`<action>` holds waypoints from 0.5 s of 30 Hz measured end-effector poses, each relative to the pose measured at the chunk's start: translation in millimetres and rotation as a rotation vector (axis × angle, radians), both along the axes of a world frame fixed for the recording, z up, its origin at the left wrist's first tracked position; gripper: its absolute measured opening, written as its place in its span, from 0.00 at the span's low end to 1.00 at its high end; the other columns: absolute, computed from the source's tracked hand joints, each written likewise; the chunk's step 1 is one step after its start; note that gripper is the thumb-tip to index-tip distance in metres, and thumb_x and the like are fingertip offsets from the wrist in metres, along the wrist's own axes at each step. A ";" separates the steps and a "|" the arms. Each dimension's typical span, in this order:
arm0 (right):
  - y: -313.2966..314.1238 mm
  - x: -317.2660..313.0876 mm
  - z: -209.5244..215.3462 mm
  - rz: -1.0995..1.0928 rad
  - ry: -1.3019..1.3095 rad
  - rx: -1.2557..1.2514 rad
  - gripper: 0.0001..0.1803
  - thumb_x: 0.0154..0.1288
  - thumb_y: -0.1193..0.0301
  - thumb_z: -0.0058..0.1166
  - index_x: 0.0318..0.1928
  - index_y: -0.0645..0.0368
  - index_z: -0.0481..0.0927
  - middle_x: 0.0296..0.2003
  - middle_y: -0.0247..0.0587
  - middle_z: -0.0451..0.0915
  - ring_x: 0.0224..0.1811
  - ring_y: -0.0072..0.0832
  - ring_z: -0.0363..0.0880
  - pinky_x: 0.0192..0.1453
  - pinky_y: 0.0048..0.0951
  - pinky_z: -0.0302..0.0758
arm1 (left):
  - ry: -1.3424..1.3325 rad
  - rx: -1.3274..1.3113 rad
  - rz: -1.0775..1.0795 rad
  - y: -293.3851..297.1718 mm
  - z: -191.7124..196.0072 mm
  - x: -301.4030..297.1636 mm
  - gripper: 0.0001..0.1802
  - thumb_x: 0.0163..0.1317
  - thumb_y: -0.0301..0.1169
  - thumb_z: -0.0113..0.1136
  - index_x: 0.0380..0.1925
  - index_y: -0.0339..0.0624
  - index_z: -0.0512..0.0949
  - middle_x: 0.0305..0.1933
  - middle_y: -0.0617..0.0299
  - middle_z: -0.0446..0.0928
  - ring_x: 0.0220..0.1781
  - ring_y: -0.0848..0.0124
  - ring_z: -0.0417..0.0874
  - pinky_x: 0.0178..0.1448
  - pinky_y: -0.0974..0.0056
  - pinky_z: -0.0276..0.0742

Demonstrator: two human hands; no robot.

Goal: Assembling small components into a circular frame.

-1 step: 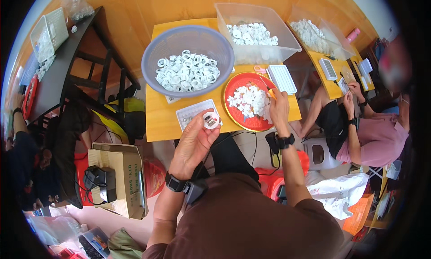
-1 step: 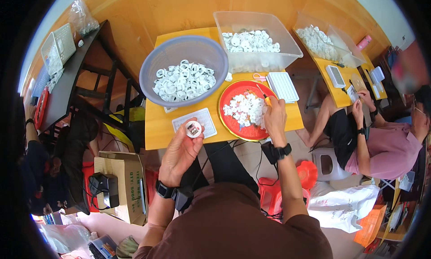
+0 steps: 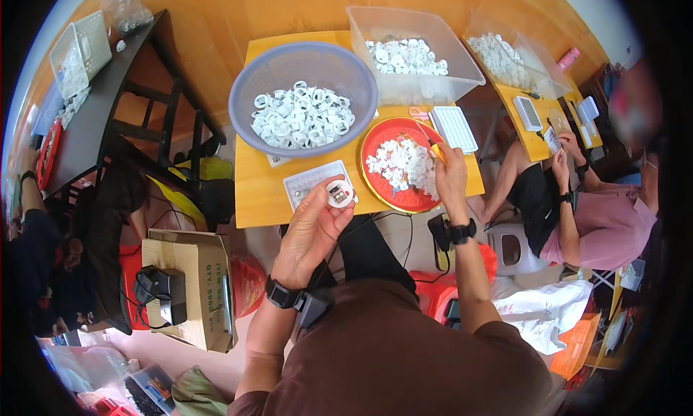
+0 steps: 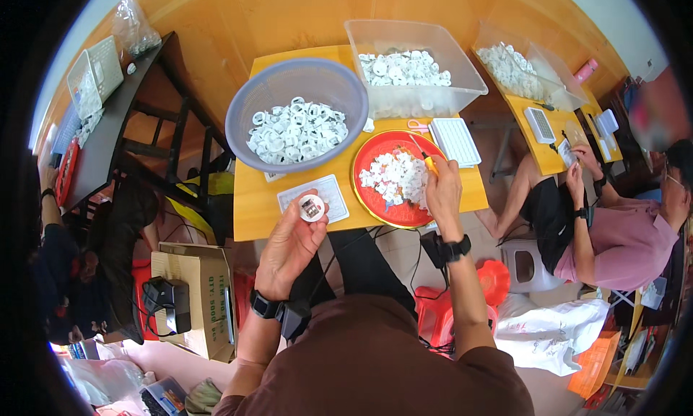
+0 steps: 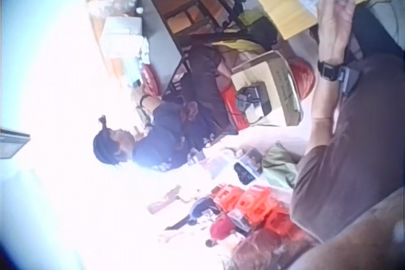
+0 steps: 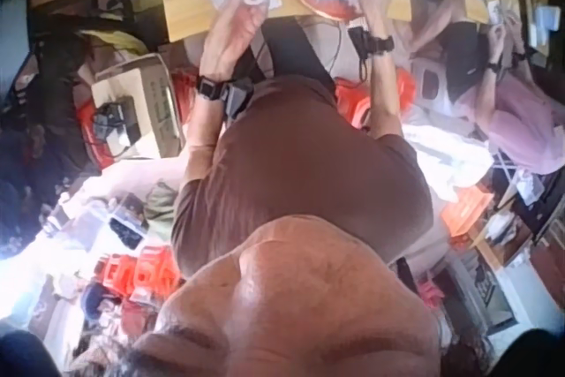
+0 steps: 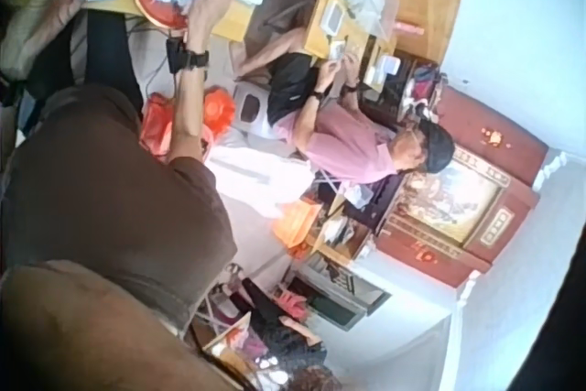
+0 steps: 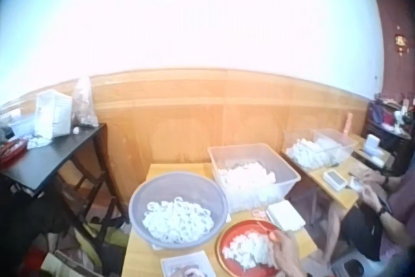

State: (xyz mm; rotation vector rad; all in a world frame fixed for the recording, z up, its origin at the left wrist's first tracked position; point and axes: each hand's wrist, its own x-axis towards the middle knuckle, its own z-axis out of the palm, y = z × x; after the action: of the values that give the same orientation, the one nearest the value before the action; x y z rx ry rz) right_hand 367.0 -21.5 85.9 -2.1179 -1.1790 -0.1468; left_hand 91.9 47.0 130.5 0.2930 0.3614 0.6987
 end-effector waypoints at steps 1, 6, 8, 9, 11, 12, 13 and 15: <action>-4.8 -6.7 18.0 0.081 0.101 0.073 0.15 0.53 0.80 0.47 0.44 0.65 0.75 0.34 0.51 0.73 0.38 0.46 0.73 0.42 0.38 0.69 | -0.004 0.004 0.005 0.9 1.2 0.4 0.24 0.62 0.37 0.55 0.53 0.34 0.66 0.44 0.51 0.74 0.42 0.66 0.79 0.47 0.68 0.79; -24.1 -53.7 110.0 0.351 0.286 0.172 0.13 0.54 0.78 0.49 0.41 0.67 0.77 0.29 0.49 0.75 0.28 0.38 0.74 0.32 0.31 0.69 | -0.032 0.062 -0.078 7.8 10.5 9.1 0.23 0.63 0.38 0.54 0.53 0.34 0.66 0.42 0.55 0.74 0.38 0.69 0.79 0.45 0.69 0.79; -29.4 -68.1 139.7 0.461 0.253 0.081 0.13 0.53 0.79 0.52 0.41 0.66 0.78 0.26 0.48 0.76 0.24 0.36 0.74 0.29 0.29 0.69 | -0.056 0.094 -0.093 11.8 12.5 12.8 0.22 0.63 0.38 0.54 0.51 0.35 0.69 0.43 0.57 0.75 0.40 0.70 0.79 0.45 0.69 0.79; -32.1 -71.9 148.6 0.453 0.242 0.089 0.13 0.53 0.79 0.52 0.41 0.66 0.78 0.26 0.48 0.76 0.24 0.36 0.74 0.29 0.29 0.69 | -0.072 0.121 -0.101 12.9 14.8 15.4 0.20 0.62 0.37 0.54 0.50 0.35 0.71 0.44 0.60 0.76 0.41 0.72 0.78 0.46 0.69 0.78; -36.7 -77.3 160.3 0.566 0.091 0.137 0.13 0.51 0.80 0.54 0.41 0.65 0.79 0.23 0.47 0.75 0.23 0.35 0.75 0.27 0.28 0.69 | -0.081 0.155 -0.131 15.3 23.5 20.8 0.20 0.63 0.37 0.54 0.50 0.35 0.71 0.44 0.60 0.76 0.41 0.72 0.78 0.46 0.69 0.78; -37.9 -77.3 158.0 0.571 0.059 0.186 0.14 0.50 0.79 0.55 0.41 0.62 0.80 0.22 0.45 0.75 0.22 0.34 0.75 0.27 0.28 0.70 | -0.081 0.179 -0.152 16.3 28.3 23.3 0.20 0.63 0.38 0.54 0.50 0.35 0.71 0.44 0.60 0.76 0.41 0.73 0.78 0.46 0.70 0.78; -39.7 -76.7 161.5 0.563 0.048 0.193 0.14 0.50 0.79 0.55 0.41 0.62 0.80 0.22 0.45 0.75 0.22 0.34 0.75 0.27 0.28 0.70 | -0.089 0.189 -0.161 17.2 31.9 25.6 0.20 0.63 0.38 0.54 0.50 0.35 0.71 0.44 0.60 0.76 0.41 0.73 0.78 0.46 0.70 0.78; -42.1 -75.6 168.5 0.596 -0.056 0.126 0.15 0.50 0.80 0.55 0.42 0.65 0.79 0.22 0.45 0.75 0.21 0.33 0.74 0.25 0.27 0.69 | -0.070 0.237 -0.165 18.8 37.4 29.6 0.20 0.63 0.38 0.54 0.50 0.34 0.71 0.44 0.59 0.76 0.41 0.73 0.78 0.45 0.70 0.78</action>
State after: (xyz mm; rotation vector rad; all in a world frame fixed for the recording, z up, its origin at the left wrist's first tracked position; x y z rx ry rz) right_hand 291.3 -63.6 254.4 -1.5843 -1.7297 -0.0061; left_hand 121.4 65.8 167.9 0.5161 0.1844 0.5880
